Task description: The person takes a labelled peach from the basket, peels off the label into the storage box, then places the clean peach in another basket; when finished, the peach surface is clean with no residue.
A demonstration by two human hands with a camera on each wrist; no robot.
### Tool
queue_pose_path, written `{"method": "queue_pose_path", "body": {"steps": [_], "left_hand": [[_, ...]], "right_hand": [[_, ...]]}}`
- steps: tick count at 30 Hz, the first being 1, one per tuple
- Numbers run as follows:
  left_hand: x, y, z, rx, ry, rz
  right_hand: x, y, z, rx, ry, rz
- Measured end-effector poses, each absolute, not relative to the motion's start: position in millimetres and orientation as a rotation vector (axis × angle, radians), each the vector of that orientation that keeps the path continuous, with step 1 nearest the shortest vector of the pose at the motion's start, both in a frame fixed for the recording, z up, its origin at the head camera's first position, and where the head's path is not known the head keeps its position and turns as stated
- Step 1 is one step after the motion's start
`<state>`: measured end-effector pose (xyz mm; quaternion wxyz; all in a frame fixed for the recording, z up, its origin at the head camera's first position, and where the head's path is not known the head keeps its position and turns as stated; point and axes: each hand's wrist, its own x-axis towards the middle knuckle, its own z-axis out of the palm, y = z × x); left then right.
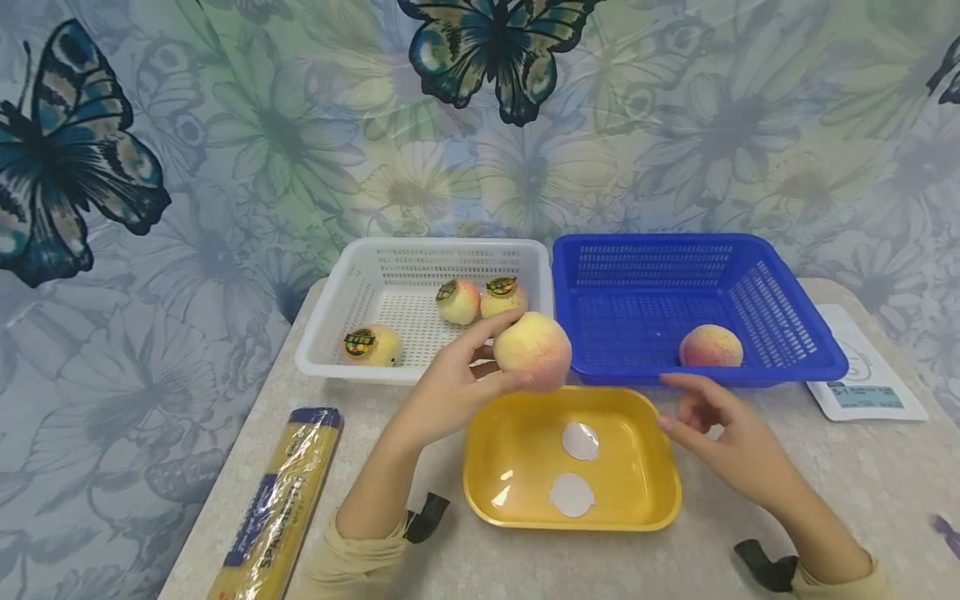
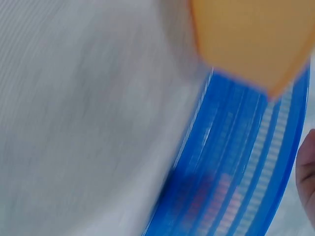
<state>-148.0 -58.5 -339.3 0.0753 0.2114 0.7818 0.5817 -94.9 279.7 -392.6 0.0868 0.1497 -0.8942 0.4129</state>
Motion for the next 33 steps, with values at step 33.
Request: {"method": "queue_pose_path", "body": {"steps": [33], "left_hand": [[-235, 116, -363, 0.519, 2.466, 1.468]], "right_hand": [[-124, 412, -420, -0.348, -2.679, 1.453]]}}
